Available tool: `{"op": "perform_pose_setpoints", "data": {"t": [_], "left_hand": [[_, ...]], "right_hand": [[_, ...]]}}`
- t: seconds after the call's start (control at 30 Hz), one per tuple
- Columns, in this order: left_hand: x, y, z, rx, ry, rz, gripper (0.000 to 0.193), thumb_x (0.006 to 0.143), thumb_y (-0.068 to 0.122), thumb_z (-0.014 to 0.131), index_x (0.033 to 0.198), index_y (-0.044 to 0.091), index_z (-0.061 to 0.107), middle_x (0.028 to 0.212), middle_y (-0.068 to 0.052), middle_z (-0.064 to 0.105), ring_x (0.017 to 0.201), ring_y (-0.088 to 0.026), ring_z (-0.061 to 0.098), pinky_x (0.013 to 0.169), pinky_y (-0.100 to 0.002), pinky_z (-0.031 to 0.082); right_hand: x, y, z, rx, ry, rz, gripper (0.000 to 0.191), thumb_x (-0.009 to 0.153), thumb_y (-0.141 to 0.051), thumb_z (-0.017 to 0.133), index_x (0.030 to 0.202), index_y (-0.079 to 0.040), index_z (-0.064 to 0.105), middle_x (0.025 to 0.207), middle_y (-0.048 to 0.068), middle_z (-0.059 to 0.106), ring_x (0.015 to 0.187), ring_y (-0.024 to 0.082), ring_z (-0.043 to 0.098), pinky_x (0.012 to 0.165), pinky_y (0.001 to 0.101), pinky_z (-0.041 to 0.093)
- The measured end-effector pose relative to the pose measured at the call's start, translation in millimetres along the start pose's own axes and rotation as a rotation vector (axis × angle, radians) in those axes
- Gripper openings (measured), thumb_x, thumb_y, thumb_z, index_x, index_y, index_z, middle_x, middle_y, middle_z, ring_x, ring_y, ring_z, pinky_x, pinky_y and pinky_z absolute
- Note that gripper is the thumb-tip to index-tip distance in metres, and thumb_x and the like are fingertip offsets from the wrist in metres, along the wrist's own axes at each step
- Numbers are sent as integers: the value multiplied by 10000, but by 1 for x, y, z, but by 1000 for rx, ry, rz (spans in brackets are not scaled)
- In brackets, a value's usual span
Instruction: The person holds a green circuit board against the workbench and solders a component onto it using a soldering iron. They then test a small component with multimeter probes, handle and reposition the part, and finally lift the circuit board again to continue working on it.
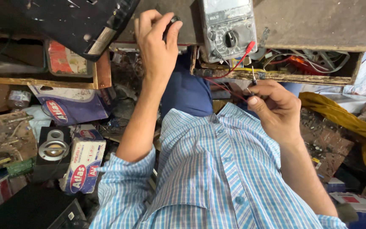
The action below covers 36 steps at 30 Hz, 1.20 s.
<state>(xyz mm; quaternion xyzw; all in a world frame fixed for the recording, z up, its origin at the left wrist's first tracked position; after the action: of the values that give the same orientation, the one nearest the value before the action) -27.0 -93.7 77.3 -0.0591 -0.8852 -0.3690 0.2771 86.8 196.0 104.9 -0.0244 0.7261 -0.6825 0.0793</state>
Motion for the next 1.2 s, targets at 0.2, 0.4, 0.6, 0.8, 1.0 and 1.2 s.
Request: {"op": "perform_pose_setpoints", "data": {"t": [0.2,0.4,0.6,0.8,1.0,1.2], "left_hand": [[-9,-20,12,152,-49,-21,234,949,204,819,1131,79,742,1084,-45,600,1081,-286,539,917,-457,404],[-3,-13,7,164,-112,-36,282,949,194,821,1168,44,725,1124,-73,605,1102,-302,529,920,-469,388],[-10,56,-21,-135,69,-70,221,1012,94,753,1215,41,683,1212,-88,661,1155,-285,596,997,-415,507],[-62,117,24,-1093,-393,-538,236,1053,130,671,1253,5,686,1113,-39,731,1000,-110,689,865,-238,574],[-84,116,41,-1528,-487,-732,207,1103,128,631,1235,-23,683,1182,-68,702,1053,-125,678,909,-280,593],[-73,107,28,-1437,-247,-752,190,1130,149,565,1227,15,658,1051,-63,712,972,-113,703,909,-264,611]], "right_hand": [[-4,-4,-7,-11,52,-12,103,1041,27,674,1138,57,687,1155,84,661,893,101,647,795,225,544],[3,-10,-7,-26,47,-108,108,1060,26,697,1165,46,680,1143,83,675,954,101,642,875,227,539],[3,-22,-4,-280,113,-157,174,972,21,786,1127,42,710,1116,99,668,884,95,582,730,209,434],[3,-13,11,37,51,-83,141,1066,-27,672,1190,41,675,1179,79,707,1083,128,683,994,270,557],[-1,-5,18,231,-2,66,175,1070,-82,634,1208,22,664,1128,87,727,1028,153,704,960,303,588],[-4,-18,10,-7,254,-155,103,1166,-20,636,1237,30,692,1080,49,699,939,90,660,859,223,553]]}}
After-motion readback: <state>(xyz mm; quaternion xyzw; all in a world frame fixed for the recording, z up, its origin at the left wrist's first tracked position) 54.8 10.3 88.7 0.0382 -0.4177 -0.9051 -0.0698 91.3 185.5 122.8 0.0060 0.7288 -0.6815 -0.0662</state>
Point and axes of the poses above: each hand's wrist, its own x-axis towards the middle knuckle, its own z-axis out of the palm, y = z × x, the point moved 4 cm from there along x, towards the middle knuckle
